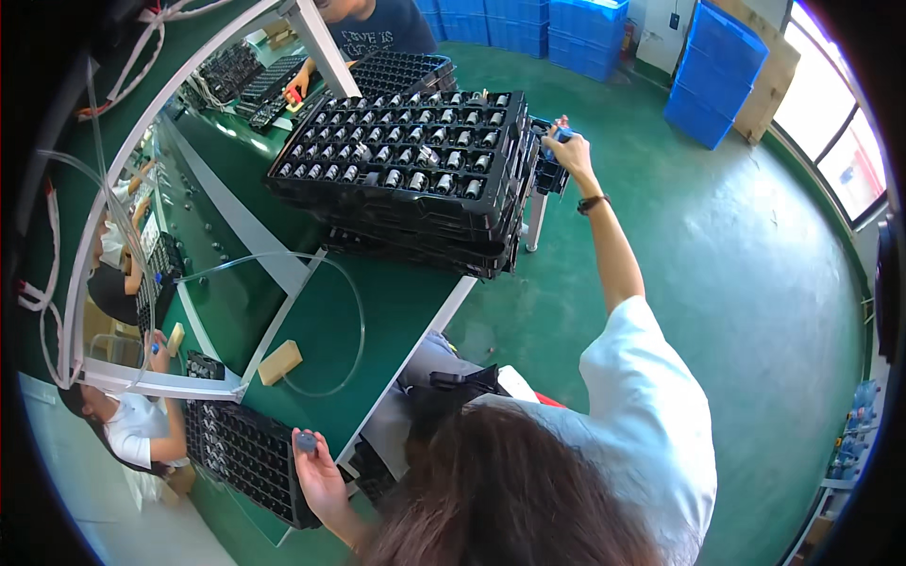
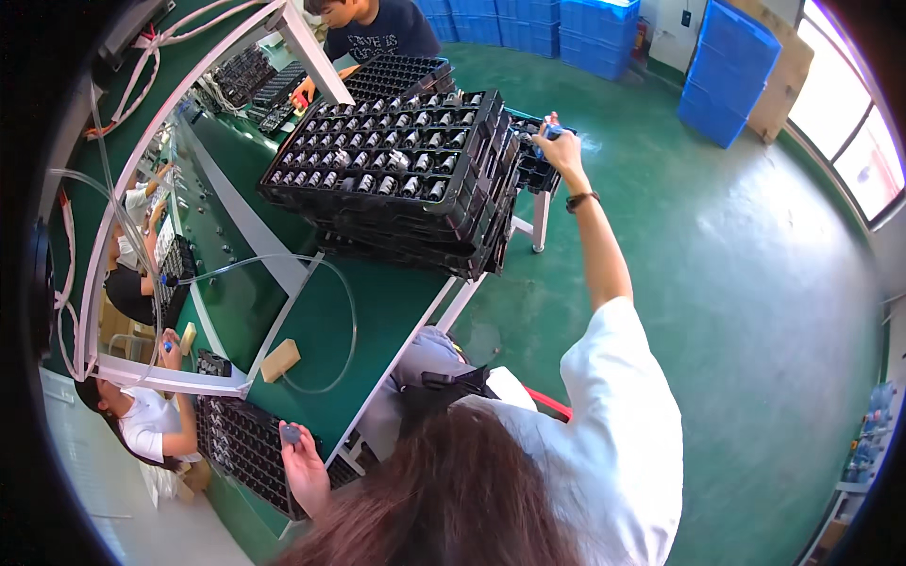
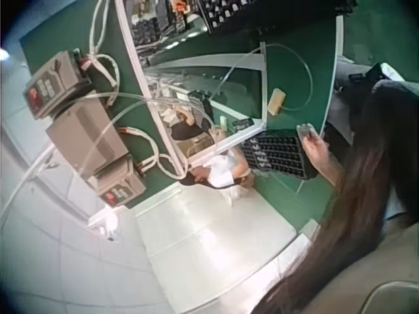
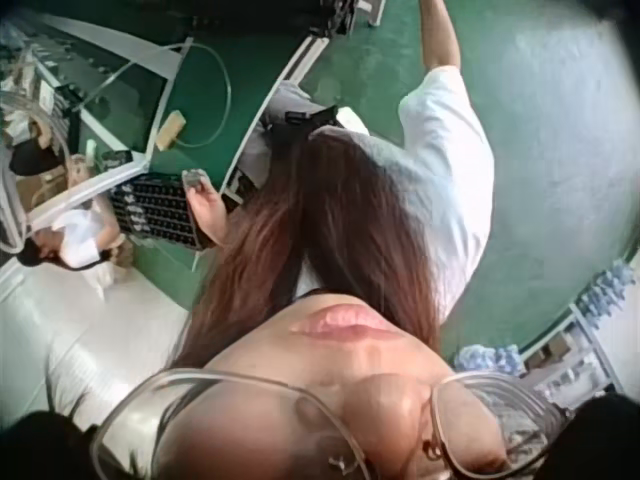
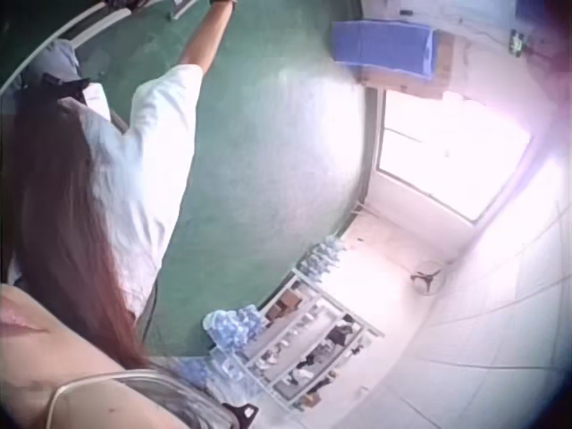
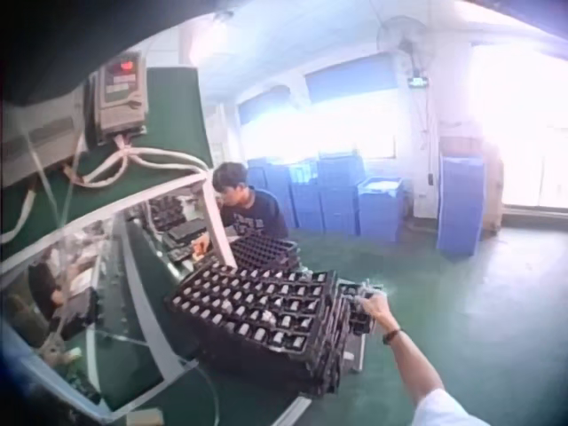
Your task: Assembling small electronic components by placing them into a plastic housing on a factory production line.
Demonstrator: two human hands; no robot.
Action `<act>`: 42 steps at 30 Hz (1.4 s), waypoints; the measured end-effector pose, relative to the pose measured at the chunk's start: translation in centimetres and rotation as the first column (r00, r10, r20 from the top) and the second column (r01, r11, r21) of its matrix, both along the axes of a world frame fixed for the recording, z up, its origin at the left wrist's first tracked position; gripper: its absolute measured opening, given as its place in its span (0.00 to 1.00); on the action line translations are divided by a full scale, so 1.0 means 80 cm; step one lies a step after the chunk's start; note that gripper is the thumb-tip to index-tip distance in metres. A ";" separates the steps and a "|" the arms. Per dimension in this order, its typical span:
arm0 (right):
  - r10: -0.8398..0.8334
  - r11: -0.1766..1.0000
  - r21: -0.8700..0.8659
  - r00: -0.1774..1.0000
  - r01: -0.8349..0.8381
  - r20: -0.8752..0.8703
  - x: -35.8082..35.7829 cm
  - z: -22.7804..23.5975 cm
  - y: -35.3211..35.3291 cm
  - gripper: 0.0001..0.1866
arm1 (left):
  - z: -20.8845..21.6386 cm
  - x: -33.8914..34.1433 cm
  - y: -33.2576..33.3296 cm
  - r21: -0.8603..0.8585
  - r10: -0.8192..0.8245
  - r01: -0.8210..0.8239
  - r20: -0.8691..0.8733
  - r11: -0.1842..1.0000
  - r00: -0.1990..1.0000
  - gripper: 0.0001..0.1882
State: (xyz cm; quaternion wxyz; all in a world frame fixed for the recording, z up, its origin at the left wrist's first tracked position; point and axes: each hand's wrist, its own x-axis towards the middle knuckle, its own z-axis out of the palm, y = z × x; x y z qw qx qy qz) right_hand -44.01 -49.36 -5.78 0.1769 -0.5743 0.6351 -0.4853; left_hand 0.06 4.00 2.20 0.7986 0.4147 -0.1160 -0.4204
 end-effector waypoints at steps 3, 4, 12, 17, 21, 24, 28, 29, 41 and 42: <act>0.011 0.997 0.075 0.997 -0.004 -0.083 -0.003 -0.010 -0.027 0.23 | -0.003 0.002 0.007 -0.021 0.010 -0.011 -0.065 1.000 0.998 0.19; -0.010 0.993 0.112 0.991 0.026 -0.135 -0.004 -0.011 -0.031 0.24 | -0.008 0.007 0.010 -0.018 -0.023 0.022 -0.083 1.000 0.996 0.20; -0.161 0.983 -0.069 0.981 0.169 0.112 0.007 0.054 0.039 0.23 | -0.006 -0.001 0.006 0.035 -0.002 0.005 -0.065 0.999 0.998 0.19; 0.128 0.864 -0.477 0.848 0.159 0.514 0.037 0.101 0.199 0.16 | -0.012 -0.019 -0.018 -0.028 -0.049 0.046 -0.129 0.999 0.990 0.20; 0.710 0.663 -0.511 0.245 -0.547 0.660 0.153 0.150 0.363 0.21 | -0.011 -0.034 -0.059 -0.118 -0.220 0.202 -0.162 0.972 0.962 0.24; 0.822 0.494 -0.203 0.377 -0.846 0.428 0.278 0.143 0.416 0.25 | -0.030 -0.037 -0.084 -0.139 -0.172 0.149 -0.171 0.979 0.970 0.22; 0.646 0.281 -0.043 0.156 -0.959 0.747 0.383 0.116 0.433 0.17 | -0.015 -0.036 -0.084 -0.153 -0.095 0.056 -0.261 0.987 0.961 0.20; 0.666 0.238 -0.062 0.116 -0.969 0.737 0.398 0.114 0.433 0.18 | -0.015 -0.034 -0.081 -0.157 -0.066 0.024 -0.268 0.987 0.961 0.20; 0.762 0.064 -0.016 0.039 -0.998 0.646 0.468 0.087 0.453 0.16 | -0.028 -0.022 -0.052 0.120 0.168 -0.183 0.123 0.976 0.978 0.17; 0.728 0.059 -0.005 0.040 -0.998 0.684 0.469 0.085 0.455 0.16 | -0.032 -0.020 -0.051 0.121 0.174 -0.188 0.116 0.975 0.978 0.17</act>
